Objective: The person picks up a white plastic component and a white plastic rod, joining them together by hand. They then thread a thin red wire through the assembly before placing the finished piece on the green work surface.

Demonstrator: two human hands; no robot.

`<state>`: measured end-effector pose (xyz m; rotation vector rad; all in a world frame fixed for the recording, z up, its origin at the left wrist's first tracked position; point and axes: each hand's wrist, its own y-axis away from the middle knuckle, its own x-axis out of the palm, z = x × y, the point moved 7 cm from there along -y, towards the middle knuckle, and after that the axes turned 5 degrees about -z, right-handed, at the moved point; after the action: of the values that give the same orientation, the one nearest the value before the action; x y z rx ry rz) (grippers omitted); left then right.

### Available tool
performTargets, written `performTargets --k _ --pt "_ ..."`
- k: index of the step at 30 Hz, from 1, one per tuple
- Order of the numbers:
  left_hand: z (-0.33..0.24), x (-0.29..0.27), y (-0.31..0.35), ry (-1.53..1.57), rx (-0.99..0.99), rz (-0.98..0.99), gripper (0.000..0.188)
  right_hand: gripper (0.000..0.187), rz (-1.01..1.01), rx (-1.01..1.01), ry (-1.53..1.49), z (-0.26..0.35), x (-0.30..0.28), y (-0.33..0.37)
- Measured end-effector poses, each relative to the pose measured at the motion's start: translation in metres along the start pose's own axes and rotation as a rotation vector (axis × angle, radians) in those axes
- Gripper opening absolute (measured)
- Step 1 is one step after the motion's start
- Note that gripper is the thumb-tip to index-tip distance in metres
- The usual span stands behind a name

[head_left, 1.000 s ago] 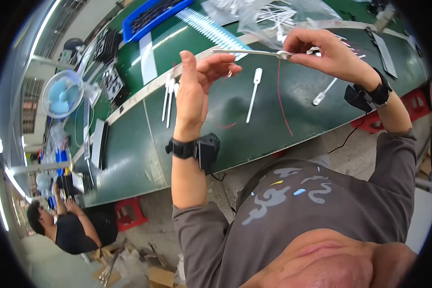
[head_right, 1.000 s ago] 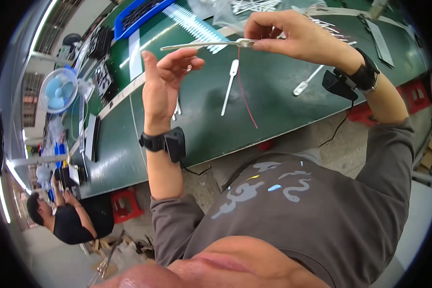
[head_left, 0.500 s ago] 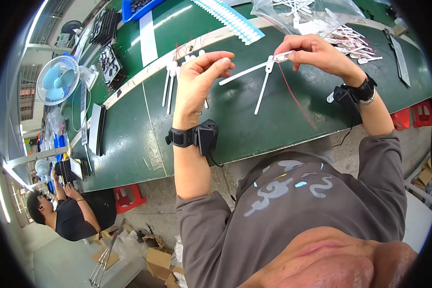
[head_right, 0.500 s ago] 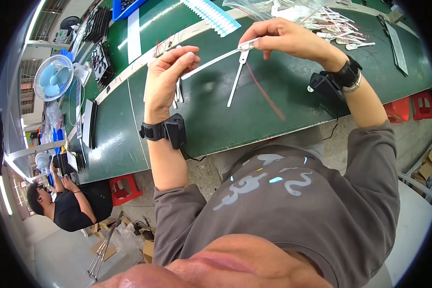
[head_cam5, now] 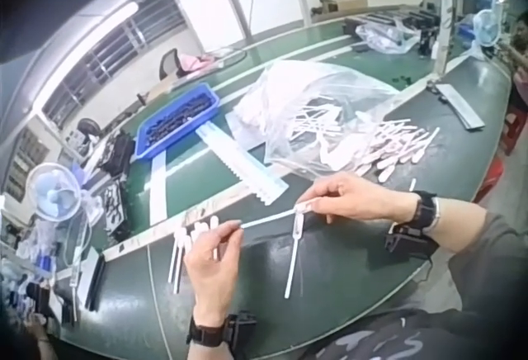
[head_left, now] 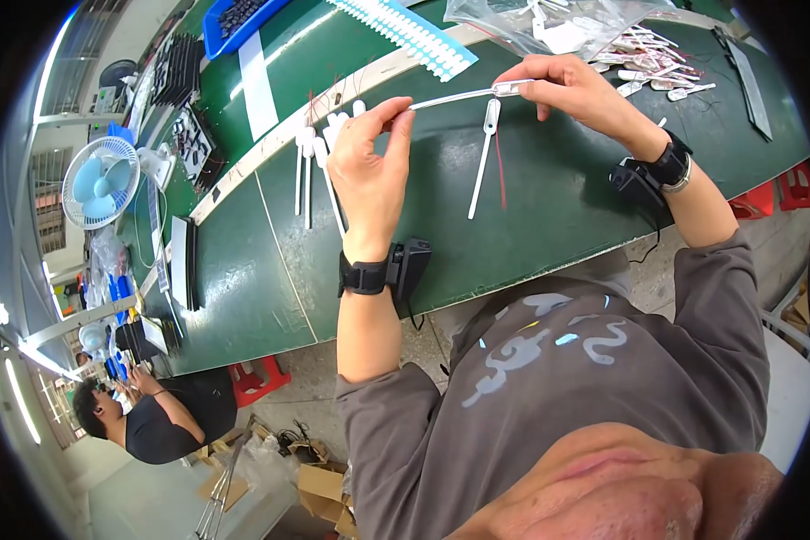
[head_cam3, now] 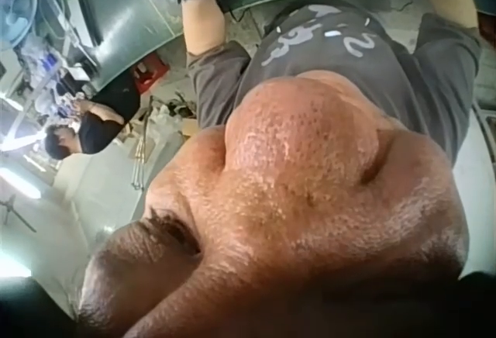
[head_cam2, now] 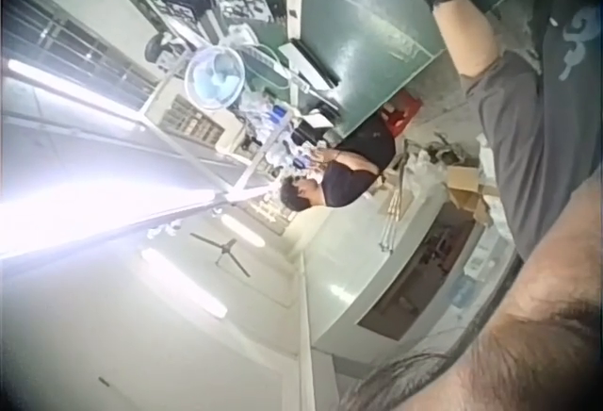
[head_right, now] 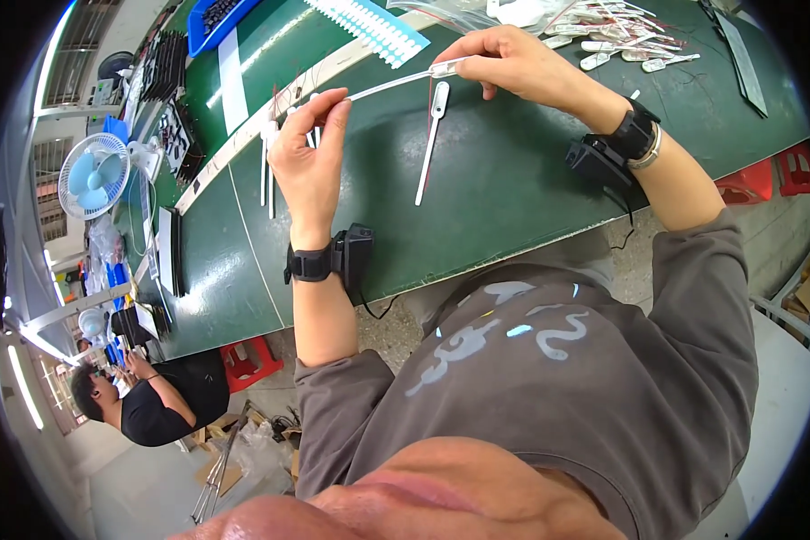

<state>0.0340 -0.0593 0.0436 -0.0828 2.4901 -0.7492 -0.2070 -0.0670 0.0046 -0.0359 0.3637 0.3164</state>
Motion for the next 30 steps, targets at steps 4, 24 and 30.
performTargets --k 4,24,30 --pt "-0.004 0.001 0.0 -0.07 0.066 -0.015 0.013 0.03 -0.019 0.001 -0.023 -0.002 0.001 0.0" --pt "0.003 0.004 0.001 0.004 0.022 -0.056 0.027 0.032 0.027 0.012 -0.215 0.001 0.008 0.002" --pt "0.027 0.003 0.003 0.242 -0.209 -0.153 0.031 0.031 0.013 0.051 -0.314 -0.003 0.023 0.004"
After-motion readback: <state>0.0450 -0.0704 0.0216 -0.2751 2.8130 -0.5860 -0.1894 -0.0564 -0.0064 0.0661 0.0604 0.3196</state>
